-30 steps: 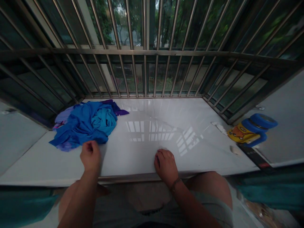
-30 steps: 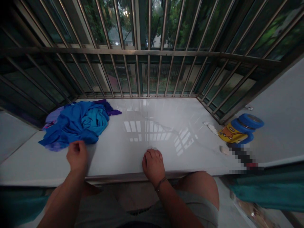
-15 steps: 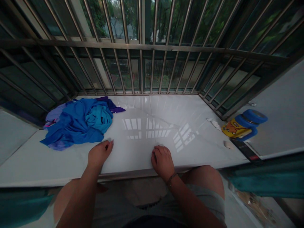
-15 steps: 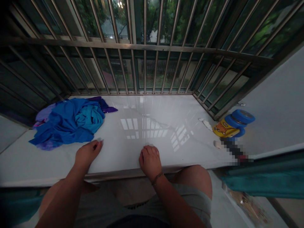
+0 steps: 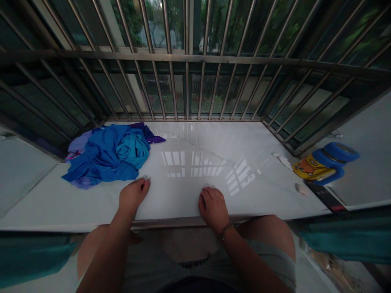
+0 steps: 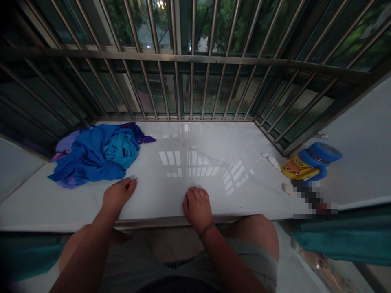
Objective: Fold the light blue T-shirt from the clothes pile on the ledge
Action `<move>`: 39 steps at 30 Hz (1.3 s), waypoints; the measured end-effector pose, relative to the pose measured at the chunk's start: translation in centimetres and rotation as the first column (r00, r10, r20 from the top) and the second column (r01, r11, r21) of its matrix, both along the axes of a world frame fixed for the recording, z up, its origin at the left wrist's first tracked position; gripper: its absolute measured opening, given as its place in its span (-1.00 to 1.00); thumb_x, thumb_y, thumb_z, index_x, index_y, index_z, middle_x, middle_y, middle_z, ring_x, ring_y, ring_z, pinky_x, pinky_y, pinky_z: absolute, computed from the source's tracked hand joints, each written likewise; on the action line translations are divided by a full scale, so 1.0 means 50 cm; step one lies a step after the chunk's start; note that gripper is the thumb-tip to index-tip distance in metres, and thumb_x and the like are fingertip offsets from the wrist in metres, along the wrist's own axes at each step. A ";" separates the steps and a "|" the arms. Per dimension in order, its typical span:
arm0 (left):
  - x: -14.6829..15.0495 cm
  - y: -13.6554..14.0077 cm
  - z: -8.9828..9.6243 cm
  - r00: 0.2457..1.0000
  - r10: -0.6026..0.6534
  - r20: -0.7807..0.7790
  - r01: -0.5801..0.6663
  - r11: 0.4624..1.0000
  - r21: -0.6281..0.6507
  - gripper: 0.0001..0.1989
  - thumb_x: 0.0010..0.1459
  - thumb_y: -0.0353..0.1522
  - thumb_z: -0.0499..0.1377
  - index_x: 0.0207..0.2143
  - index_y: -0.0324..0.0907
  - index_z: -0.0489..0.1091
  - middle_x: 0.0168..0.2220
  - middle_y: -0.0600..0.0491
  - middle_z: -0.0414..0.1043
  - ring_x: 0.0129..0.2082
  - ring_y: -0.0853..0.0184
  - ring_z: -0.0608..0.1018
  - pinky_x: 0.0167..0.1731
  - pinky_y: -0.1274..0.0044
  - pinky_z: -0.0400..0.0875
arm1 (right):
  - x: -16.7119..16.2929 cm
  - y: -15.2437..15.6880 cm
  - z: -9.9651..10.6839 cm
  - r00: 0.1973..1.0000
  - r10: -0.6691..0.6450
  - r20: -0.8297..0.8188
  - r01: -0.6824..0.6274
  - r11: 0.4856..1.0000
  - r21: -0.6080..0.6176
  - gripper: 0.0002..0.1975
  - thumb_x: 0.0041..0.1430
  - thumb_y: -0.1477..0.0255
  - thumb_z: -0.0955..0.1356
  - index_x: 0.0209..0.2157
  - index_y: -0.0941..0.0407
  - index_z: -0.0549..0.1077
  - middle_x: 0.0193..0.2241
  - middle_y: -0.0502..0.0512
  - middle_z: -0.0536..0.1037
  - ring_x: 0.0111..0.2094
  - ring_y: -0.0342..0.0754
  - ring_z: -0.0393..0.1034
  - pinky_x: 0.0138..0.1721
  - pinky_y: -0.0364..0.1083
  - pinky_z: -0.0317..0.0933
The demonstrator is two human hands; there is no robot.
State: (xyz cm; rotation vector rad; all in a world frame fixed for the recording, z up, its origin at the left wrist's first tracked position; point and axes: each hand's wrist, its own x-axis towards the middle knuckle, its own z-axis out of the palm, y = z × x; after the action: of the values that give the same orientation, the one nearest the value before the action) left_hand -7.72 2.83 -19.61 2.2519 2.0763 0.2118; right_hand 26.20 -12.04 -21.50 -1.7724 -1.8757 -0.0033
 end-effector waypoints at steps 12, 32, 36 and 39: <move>0.008 -0.005 0.017 1.000 0.000 0.015 0.000 1.000 -0.003 -0.53 0.52 -0.07 0.01 -0.35 -0.10 0.50 -0.33 -0.05 0.64 -0.34 0.19 0.60 -0.42 0.47 0.03 | 0.005 0.002 -0.007 1.000 0.018 0.025 -0.018 1.000 0.004 -0.88 0.42 0.50 0.37 -0.10 0.05 0.56 0.03 0.19 0.64 0.09 0.17 0.46 0.28 0.20 0.26; 0.003 0.157 0.098 0.972 -0.003 0.234 -0.066 0.956 0.286 -0.53 0.38 -0.12 0.21 0.11 -0.30 0.54 0.13 -0.25 0.61 0.18 -0.09 0.59 0.15 0.28 0.45 | 0.005 0.001 -0.010 0.999 0.022 0.029 -0.022 1.000 0.003 -0.89 0.42 0.51 0.37 -0.13 0.06 0.55 0.00 0.19 0.65 0.05 0.17 0.47 0.25 0.19 0.30; 0.018 0.211 0.107 0.978 0.169 0.120 -0.183 0.976 0.120 -0.58 0.31 -0.21 0.26 0.07 -0.32 0.56 0.11 -0.45 0.58 0.21 -0.31 0.54 0.15 0.05 0.44 | 0.003 0.002 -0.012 0.999 0.016 0.033 -0.017 1.000 0.024 -0.89 0.43 0.51 0.36 -0.12 0.06 0.55 0.00 0.18 0.65 0.05 0.16 0.48 0.26 0.18 0.29; 0.010 0.249 0.157 0.844 0.252 0.474 -0.332 0.939 0.092 -0.72 0.33 -0.21 0.20 -0.18 -0.26 0.54 -0.16 -0.28 0.65 0.02 -0.16 0.63 0.06 0.13 0.52 | 0.000 0.002 -0.015 0.999 0.003 0.041 -0.005 0.999 0.035 -0.87 0.41 0.51 0.36 -0.12 0.06 0.56 -0.02 0.18 0.66 0.04 0.17 0.48 0.24 0.18 0.30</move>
State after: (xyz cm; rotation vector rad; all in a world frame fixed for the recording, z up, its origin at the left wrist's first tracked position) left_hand -7.23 15.28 -11.77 1.7094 2.1751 0.8786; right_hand 26.20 -11.93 -22.24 -1.7571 -1.8962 -0.0710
